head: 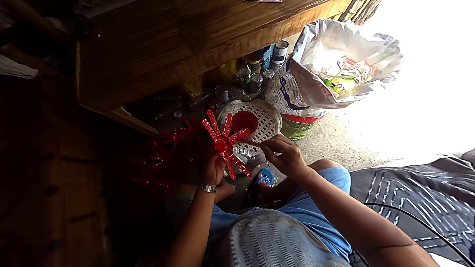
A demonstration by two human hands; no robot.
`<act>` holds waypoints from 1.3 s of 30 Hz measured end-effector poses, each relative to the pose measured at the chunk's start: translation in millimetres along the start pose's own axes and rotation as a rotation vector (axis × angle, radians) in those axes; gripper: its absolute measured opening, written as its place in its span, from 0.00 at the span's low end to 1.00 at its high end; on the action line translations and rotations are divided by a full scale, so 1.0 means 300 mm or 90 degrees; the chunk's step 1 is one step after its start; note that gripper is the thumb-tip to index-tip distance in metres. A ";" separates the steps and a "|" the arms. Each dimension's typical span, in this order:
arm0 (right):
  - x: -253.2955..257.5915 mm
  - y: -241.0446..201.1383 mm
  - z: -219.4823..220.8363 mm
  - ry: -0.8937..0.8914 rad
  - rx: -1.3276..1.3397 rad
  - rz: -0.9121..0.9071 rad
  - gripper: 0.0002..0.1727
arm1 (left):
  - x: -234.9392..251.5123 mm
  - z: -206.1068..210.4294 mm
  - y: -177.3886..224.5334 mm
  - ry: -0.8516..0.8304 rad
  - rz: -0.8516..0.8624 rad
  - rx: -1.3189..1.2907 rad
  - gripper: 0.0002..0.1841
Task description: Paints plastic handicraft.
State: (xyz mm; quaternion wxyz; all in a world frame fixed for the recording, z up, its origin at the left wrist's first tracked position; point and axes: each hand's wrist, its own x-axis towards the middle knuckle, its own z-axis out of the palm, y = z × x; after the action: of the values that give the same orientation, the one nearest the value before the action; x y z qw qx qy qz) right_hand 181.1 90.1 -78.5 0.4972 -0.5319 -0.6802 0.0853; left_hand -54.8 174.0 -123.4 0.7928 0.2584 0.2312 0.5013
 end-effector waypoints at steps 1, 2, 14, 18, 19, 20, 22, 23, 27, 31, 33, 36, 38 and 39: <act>0.010 0.009 -0.001 0.006 -0.013 0.006 0.11 | 0.000 -0.003 0.000 0.002 0.000 -0.003 0.24; 0.020 0.019 0.000 0.006 -0.028 0.013 0.11 | 0.000 -0.004 0.001 0.000 0.001 -0.004 0.24; 0.064 0.019 -0.044 -0.011 -0.092 0.026 0.11 | -0.003 -0.005 0.005 0.001 0.004 0.000 0.24; 0.110 0.044 -0.029 -0.051 -0.113 0.056 0.12 | -0.001 0.003 0.009 -0.008 0.008 0.002 0.26; 0.110 0.046 -0.029 -0.065 -0.116 0.062 0.12 | 0.000 0.003 0.012 -0.010 0.009 0.006 0.27; 0.106 0.047 -0.031 -0.072 -0.116 0.062 0.12 | 0.000 0.003 0.013 -0.008 0.009 0.012 0.27; 0.095 0.038 -0.045 -0.065 -0.119 0.050 0.11 | 0.001 0.003 0.011 -0.002 0.005 0.029 0.28; 0.092 0.029 -0.052 -0.057 -0.120 0.044 0.11 | 0.002 0.001 0.011 0.000 0.004 0.032 0.27; 0.104 0.012 -0.060 -0.028 -0.118 0.030 0.10 | 0.000 -0.003 0.009 0.006 -0.009 0.017 0.27; 0.135 0.041 -0.034 -0.050 -0.121 0.063 0.11 | 0.000 0.000 0.012 -0.001 -0.005 0.019 0.28; 0.131 0.054 -0.031 -0.071 -0.110 0.081 0.12 | 0.000 0.005 0.012 0.002 -0.003 0.025 0.28; 0.110 0.046 -0.048 -0.066 -0.105 0.067 0.11 | 0.002 0.004 0.012 0.011 -0.002 0.030 0.27; 0.105 0.030 -0.064 -0.049 -0.113 0.056 0.11 | 0.003 -0.002 0.009 0.013 -0.005 0.022 0.26; 0.107 0.024 -0.067 -0.040 -0.117 0.054 0.10 | 0.003 -0.003 0.006 0.014 -0.006 0.017 0.26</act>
State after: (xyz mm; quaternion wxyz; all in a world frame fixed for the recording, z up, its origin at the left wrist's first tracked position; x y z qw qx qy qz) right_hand 203.2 110.7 -54.4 0.4209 -0.6006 -0.6771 0.0602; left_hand -56.4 175.6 -123.0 0.7891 0.2624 0.2477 0.4971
